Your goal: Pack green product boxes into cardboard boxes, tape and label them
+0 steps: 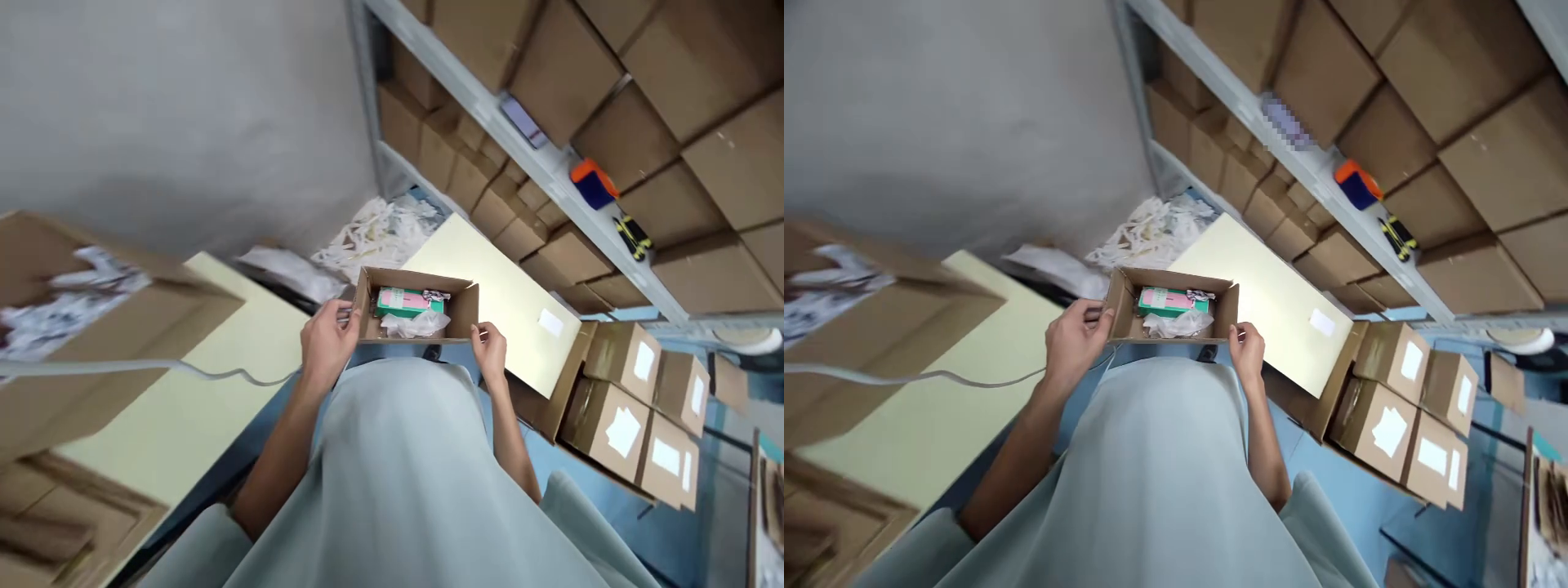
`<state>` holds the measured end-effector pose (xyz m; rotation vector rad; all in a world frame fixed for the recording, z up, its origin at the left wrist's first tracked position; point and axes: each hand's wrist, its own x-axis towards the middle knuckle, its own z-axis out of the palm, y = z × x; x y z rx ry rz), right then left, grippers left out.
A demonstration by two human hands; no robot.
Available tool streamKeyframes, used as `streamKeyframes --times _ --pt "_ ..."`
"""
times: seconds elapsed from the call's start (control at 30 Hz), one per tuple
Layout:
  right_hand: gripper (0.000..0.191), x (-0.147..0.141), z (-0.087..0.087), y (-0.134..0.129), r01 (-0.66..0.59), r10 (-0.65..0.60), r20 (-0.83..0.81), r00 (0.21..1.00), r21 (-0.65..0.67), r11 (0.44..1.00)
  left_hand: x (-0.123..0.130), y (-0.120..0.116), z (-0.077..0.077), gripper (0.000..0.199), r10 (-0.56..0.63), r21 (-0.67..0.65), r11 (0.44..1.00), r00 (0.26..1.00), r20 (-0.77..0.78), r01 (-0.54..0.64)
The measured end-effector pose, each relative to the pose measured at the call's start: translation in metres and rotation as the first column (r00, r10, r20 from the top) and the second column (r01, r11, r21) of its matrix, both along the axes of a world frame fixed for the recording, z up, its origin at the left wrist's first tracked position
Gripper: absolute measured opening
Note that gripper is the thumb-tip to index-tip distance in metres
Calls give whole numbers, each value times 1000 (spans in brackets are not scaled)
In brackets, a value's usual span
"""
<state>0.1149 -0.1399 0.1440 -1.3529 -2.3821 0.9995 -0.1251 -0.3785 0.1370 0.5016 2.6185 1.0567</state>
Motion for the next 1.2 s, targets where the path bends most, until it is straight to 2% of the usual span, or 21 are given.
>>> streamKeyframes --times 0.13,0.23,0.37,0.47,0.57,0.67,0.8,0.9,0.97,1.03,1.1,1.13,1.2 --pt "27 48 -1 57 164 -165 31 986 30 986 18 105 0 20 -239 -5 971 970 -42 239" --pt "26 71 -3 82 249 -253 41 967 75 966 26 166 -3 21 -350 -38 936 936 -40 349" --pt "25 80 -10 101 342 -346 44 937 83 936 26 226 -9 23 -448 -24 894 891 -67 448" --pt "23 75 -16 108 402 -403 53 914 37 915 18 257 -15 24 -497 -22 867 863 -85 498" --pt "23 67 -20 110 432 -433 35 901 18 902 8 272 -22 25 -541 -25 841 838 -67 541" --pt "30 58 -23 107 410 -408 -43 912 40 911 0 272 -31 29 -603 2 797 796 -55 604" --pt "48 47 -32 101 289 -285 -144 948 8 957 -6 261 -49 34 -728 91 679 684 -45 728" --pt "62 40 -43 100 290 -289 -91 953 -1 957 -10 257 -63 38 -802 126 593 597 15 795" --pt "67 37 -50 104 345 -344 -21 939 17 939 -12 261 -70 41 -796 137 603 604 43 786" --pt "68 34 -59 110 420 -423 48 905 55 906 -14 269 -77 49 -735 149 670 678 0 727" --pt "65 28 -69 118 499 -508 86 857 112 859 -18 280 -84 68 -658 170 725 744 -115 667" --pt "63 25 -75 122 534 -549 83 832 148 832 -21 285 -88 79 -639 178 727 748 -180 663" --pt "63 16 -86 130 583 -603 36 797 219 783 -28 294 -97 91 -670 174 671 690 -274 721"
